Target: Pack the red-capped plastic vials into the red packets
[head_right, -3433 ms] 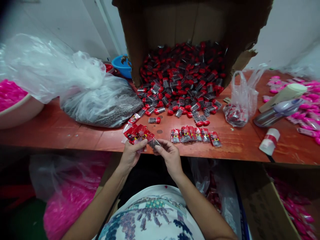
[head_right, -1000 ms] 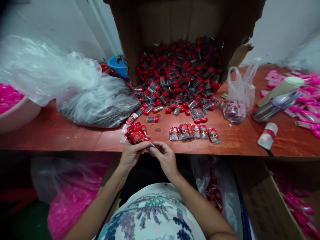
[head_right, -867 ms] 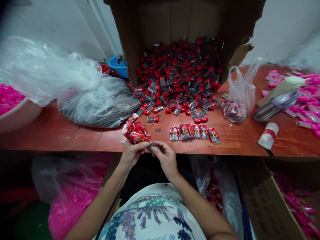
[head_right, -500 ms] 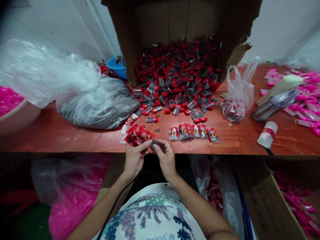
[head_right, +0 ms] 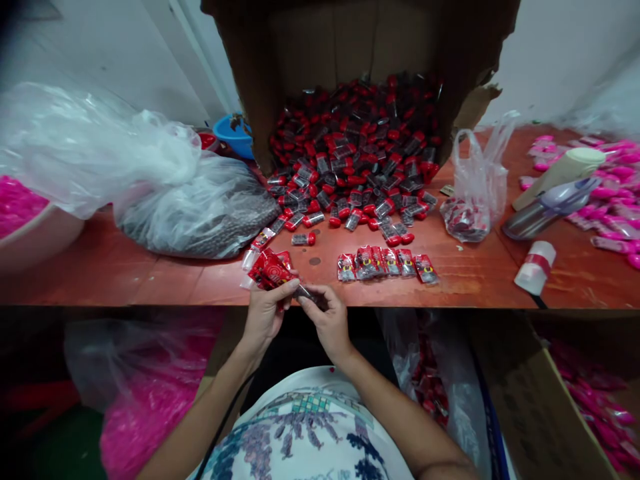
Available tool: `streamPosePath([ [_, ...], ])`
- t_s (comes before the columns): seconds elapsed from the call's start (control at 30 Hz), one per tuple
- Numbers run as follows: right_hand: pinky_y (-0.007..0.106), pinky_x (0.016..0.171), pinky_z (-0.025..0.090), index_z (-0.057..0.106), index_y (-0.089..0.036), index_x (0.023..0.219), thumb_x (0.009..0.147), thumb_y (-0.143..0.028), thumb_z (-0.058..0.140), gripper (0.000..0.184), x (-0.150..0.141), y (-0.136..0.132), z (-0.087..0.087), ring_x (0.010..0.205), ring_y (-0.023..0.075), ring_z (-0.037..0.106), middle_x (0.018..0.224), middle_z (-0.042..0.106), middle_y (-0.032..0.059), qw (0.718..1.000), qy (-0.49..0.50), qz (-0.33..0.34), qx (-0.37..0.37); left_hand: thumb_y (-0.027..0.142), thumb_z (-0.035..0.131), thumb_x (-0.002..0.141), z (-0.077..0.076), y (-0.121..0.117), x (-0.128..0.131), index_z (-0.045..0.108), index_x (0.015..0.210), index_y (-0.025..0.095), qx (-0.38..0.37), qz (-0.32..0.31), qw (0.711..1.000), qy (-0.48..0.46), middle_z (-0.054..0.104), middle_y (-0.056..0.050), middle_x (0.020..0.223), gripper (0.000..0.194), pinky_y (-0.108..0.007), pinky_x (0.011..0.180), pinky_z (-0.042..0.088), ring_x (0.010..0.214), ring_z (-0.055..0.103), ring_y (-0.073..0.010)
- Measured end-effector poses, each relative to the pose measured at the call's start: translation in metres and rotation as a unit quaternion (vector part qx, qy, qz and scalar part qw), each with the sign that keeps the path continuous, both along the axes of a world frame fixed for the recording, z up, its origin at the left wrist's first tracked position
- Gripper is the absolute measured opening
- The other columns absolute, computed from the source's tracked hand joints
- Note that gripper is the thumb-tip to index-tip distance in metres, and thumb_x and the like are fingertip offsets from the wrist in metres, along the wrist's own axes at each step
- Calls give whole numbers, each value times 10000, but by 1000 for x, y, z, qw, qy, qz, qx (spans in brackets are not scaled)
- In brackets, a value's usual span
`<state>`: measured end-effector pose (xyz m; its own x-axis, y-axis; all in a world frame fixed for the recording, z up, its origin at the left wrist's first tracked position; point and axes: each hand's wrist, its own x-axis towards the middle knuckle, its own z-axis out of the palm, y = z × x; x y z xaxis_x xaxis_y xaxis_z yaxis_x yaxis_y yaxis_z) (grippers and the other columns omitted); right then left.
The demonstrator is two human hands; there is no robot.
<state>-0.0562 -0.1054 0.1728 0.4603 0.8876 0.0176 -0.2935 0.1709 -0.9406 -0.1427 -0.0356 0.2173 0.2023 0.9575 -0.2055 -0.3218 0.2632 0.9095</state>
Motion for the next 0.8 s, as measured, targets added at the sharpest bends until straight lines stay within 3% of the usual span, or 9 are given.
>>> streamPosePath([
  [0.17, 292, 748, 506, 683, -246, 958, 791, -275, 661, 171, 4, -5, -4, 830, 161, 625, 907, 655, 17, 992, -117, -46, -2, 144, 802, 545, 7, 3, -3, 593, 1085, 167, -6, -59, 998, 9, 668, 3, 755, 580, -147, 352, 298, 463, 506, -59],
  [0.27, 303, 771, 506, 683, -252, 970, 793, -273, 662, 180, 5, -7, 0, 838, 164, 622, 913, 657, 19, 992, -122, -43, -3, 152, 804, 542, 10, 4, -4, 575, 1110, 171, -16, -86, 996, 18, 665, 2, 749, 612, -145, 353, 301, 479, 530, -72],
  [0.37, 297, 757, 517, 674, -246, 974, 784, -292, 670, 195, 5, -5, 4, 815, 156, 627, 898, 674, 7, 999, -47, -12, -21, 163, 805, 549, 9, 5, -4, 606, 1006, 157, -12, -85, 996, 21, 654, 5, 720, 498, -149, 356, 311, 468, 515, -68],
  [0.47, 262, 635, 526, 670, -220, 971, 779, -332, 664, 223, 8, 1, 7, 726, 142, 618, 852, 683, 9, 998, 40, 21, -38, 201, 814, 552, 3, 5, -3, 615, 774, 134, -14, -57, 998, 1, 604, 19, 622, 305, -153, 357, 324, 435, 469, -53],
  [0.53, 241, 564, 518, 674, -204, 966, 769, -350, 667, 245, 11, 5, 8, 657, 128, 602, 813, 678, 9, 994, 87, 39, -50, 251, 824, 546, -3, 5, -4, 600, 690, 133, -32, -36, 998, -34, 579, 21, 596, 291, -151, 340, 315, 432, 456, -51],
  [0.67, 208, 518, 510, 679, -200, 935, 742, -352, 694, 246, 14, 6, 9, 578, 97, 579, 770, 663, -1, 980, 176, 70, -65, 315, 834, 544, -11, 5, -5, 608, 687, 141, -65, -13, 993, -98, 574, 18, 609, 320, -142, 309, 278, 447, 456, -52],
  [0.8, 181, 483, 495, 680, -190, 917, 737, -349, 702, 241, 14, 5, 7, 533, 87, 566, 712, 650, 0, 967, 222, 94, -77, 311, 822, 573, -15, 4, -5, 652, 777, 138, -86, -47, 990, -100, 652, -34, 725, 317, -147, 317, 264, 477, 485, -60],
])
